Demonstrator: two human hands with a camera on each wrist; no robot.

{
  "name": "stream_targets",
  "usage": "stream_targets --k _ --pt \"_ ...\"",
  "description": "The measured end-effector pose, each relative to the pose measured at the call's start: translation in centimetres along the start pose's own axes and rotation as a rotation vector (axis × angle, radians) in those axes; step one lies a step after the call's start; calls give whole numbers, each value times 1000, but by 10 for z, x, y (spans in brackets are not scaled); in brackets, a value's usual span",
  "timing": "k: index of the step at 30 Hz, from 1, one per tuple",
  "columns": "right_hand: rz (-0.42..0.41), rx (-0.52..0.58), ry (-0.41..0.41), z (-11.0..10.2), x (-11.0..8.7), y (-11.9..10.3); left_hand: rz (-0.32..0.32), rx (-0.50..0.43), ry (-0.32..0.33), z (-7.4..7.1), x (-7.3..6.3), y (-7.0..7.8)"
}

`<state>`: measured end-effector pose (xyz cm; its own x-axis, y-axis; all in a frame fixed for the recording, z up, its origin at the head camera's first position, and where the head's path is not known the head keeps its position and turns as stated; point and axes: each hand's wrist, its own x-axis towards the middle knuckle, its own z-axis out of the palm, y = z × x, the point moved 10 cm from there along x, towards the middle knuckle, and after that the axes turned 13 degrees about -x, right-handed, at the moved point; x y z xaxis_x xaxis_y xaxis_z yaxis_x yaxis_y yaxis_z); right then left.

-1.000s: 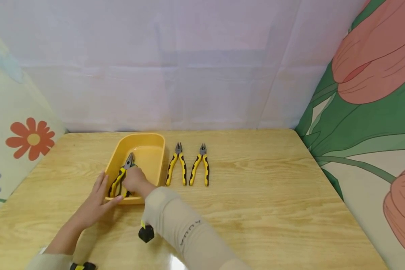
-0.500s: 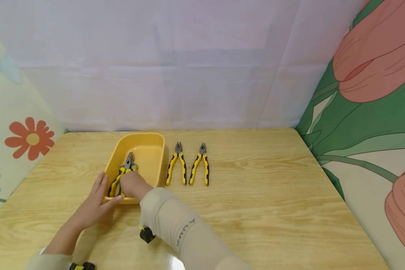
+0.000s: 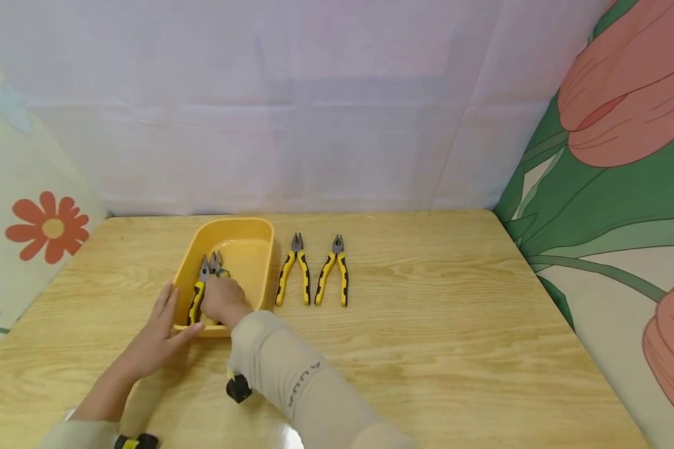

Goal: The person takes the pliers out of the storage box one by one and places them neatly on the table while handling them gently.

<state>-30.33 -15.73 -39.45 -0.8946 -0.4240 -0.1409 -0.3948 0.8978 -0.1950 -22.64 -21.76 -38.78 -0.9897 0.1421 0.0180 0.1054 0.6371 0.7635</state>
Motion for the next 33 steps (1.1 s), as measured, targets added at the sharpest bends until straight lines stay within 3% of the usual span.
stream_targets --k 7,20,24,30,33 --pt "110 135 -4 1 0 12 -3 -2 -4 0 0 0" --pt "89 170 -111 6 0 16 8 12 9 0 -1 0" --pt "170 333 -126 9 -6 25 6 6 8 0 -1 0" --pt "283 825 -201 26 -15 31 -9 5 0 1 -1 -2" --pt "302 889 -222 28 -17 32 -11 14 1 0 1 -1"
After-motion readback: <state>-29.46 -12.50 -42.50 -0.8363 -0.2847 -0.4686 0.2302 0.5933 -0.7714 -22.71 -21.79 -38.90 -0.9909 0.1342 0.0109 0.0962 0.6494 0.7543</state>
